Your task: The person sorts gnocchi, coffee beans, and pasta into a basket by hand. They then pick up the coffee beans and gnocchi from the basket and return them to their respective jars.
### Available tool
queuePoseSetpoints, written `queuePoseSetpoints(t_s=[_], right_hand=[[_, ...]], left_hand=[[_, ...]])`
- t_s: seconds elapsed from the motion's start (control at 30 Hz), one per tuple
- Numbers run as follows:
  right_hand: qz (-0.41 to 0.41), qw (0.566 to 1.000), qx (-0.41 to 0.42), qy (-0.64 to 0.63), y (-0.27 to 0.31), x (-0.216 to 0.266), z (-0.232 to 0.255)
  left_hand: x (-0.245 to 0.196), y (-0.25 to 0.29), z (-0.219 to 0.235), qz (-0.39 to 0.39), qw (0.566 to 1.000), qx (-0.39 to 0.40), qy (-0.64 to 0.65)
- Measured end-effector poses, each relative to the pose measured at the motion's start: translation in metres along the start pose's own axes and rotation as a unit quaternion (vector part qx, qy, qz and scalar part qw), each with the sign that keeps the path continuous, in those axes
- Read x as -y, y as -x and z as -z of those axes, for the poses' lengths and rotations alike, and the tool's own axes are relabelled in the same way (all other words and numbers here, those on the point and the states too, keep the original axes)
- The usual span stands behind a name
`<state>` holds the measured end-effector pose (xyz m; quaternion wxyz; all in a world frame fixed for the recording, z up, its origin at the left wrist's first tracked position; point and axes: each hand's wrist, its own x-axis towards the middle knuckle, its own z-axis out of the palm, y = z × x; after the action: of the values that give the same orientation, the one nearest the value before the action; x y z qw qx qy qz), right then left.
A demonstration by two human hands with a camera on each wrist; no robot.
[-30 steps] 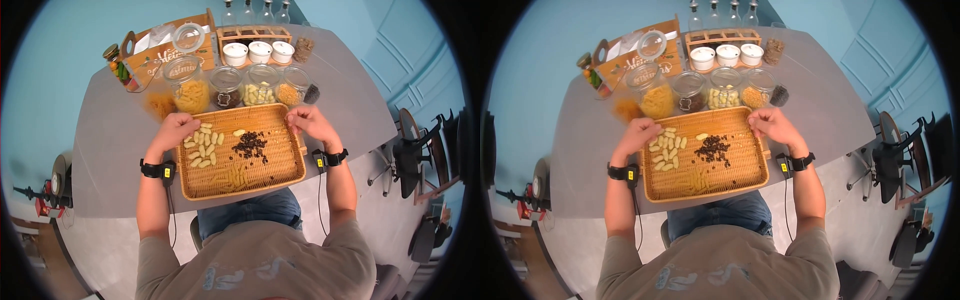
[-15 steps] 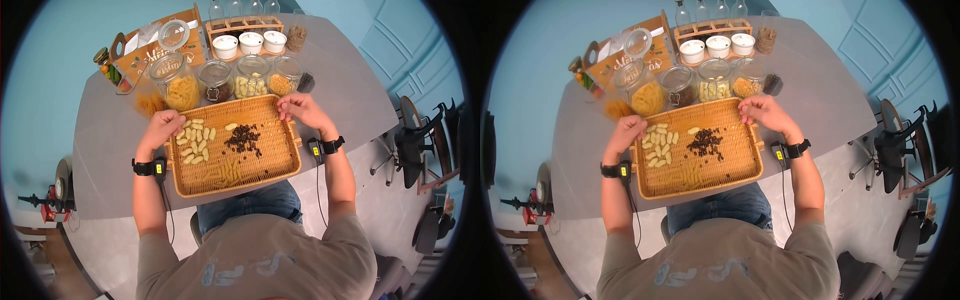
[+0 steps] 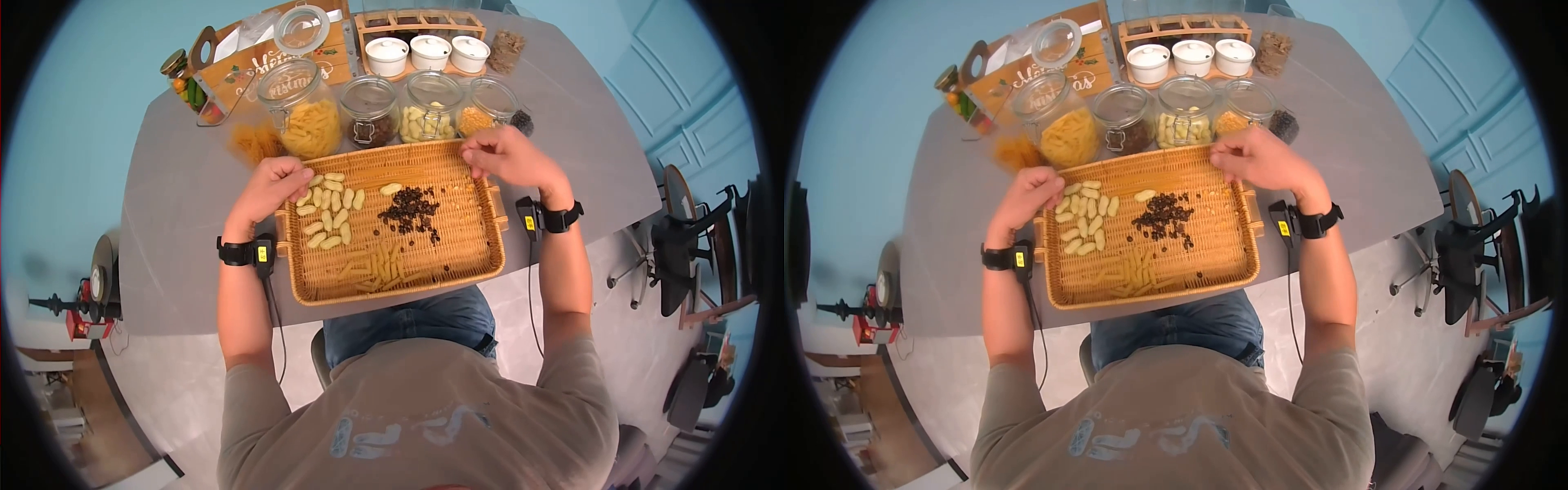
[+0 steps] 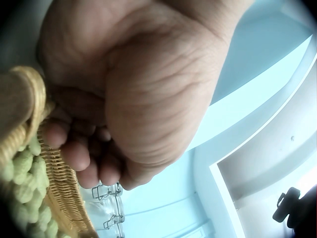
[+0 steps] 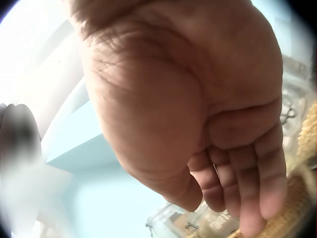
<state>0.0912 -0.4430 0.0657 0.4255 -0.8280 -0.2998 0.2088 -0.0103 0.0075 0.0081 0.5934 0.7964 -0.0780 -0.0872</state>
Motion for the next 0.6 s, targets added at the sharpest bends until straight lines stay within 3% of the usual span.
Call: queuePoseSetpoints(t_s=[0.13,0.27,0.37,0.4,0.53,0.6], right_hand=[[0.122,0.986,0.021,-0.11,-0.013,0.049,0.006],[0.29,0.905,0.048,-0.307,-0.023,0.066,0.009],[0.201,0.938,0.049,-0.279,-0.031,0.043,-0.005],[0.134,0.958,0.058,-0.247,-0.032,0.04,-0.011],[0.047,0.963,0.061,-0.26,-0.044,0.013,-0.03],[0.043,0.961,0.078,-0.263,-0.047,0.006,-0.036]], left_hand=[[0.005,-0.002,0.002,-0.005,1.0,0.004,0.02],[-0.001,0.001,0.001,0.001,1.0,-0.003,0.029],[-0.001,0.002,0.0,0.007,1.0,-0.011,0.029],[0.001,0.001,-0.001,0.008,0.999,-0.013,0.03],[0.004,-0.001,-0.002,0.013,1.0,-0.017,0.015],[0.004,-0.001,-0.005,0.002,1.0,-0.023,0.004]])
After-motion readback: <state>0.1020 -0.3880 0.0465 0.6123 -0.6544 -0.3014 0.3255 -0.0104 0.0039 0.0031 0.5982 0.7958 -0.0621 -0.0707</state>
